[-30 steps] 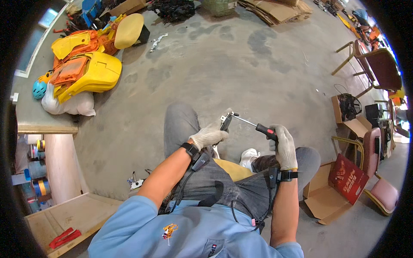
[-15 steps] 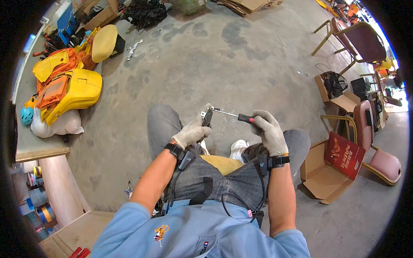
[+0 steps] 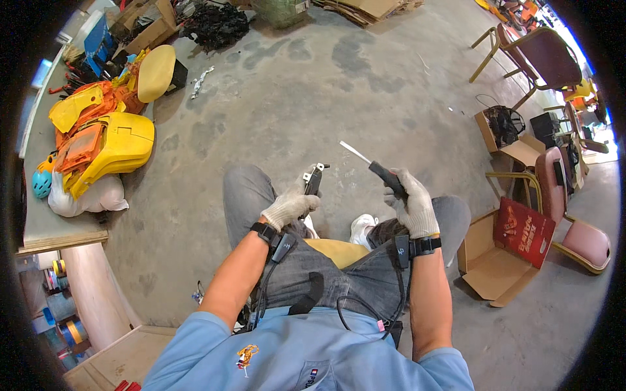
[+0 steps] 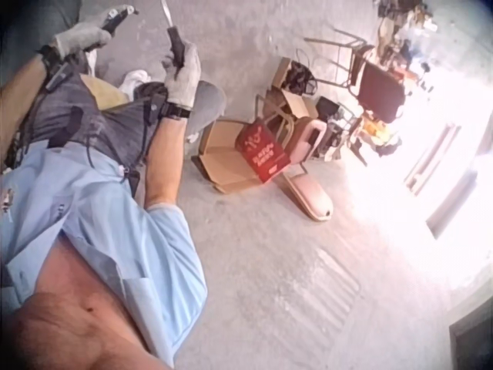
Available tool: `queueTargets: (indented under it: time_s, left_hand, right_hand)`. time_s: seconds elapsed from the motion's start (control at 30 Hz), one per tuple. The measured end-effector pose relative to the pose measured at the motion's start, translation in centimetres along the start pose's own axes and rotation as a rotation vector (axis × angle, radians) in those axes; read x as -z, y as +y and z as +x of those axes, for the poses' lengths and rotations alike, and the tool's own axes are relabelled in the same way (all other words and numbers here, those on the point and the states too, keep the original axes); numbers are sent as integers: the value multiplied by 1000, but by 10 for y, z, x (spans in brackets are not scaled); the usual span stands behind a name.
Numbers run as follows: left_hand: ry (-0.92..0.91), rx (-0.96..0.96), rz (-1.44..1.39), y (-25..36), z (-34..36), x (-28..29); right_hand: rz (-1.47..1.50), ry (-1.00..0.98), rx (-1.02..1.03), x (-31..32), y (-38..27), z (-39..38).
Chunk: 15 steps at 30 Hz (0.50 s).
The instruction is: The recorder uses a screwdriver to disassemble or adjust a small mechanical component, likely a brake pad or bracket, in a workshop environment.
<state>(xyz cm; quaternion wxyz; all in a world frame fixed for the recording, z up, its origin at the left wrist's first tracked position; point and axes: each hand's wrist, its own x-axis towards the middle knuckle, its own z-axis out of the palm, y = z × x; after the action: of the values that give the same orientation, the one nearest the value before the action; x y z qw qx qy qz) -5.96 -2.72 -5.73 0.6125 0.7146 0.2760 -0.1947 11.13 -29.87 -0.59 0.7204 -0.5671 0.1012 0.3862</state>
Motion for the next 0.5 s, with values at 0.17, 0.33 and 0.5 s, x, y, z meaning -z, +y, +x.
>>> queueTargets:
  time_s: [0.17,0.33,0.5]
  left_hand:
    - [-42,-70,89,15,-5,-9]
    - [-116,-26,180,23,-8,-17]
    - [-49,-225,195,25,-8,-25]
  right_hand:
    - [-83,-301,-65,-26,11,-7]
    - [-313,-354,5,-62,34,0]
    - [-570,-37,92,-76,42,1]
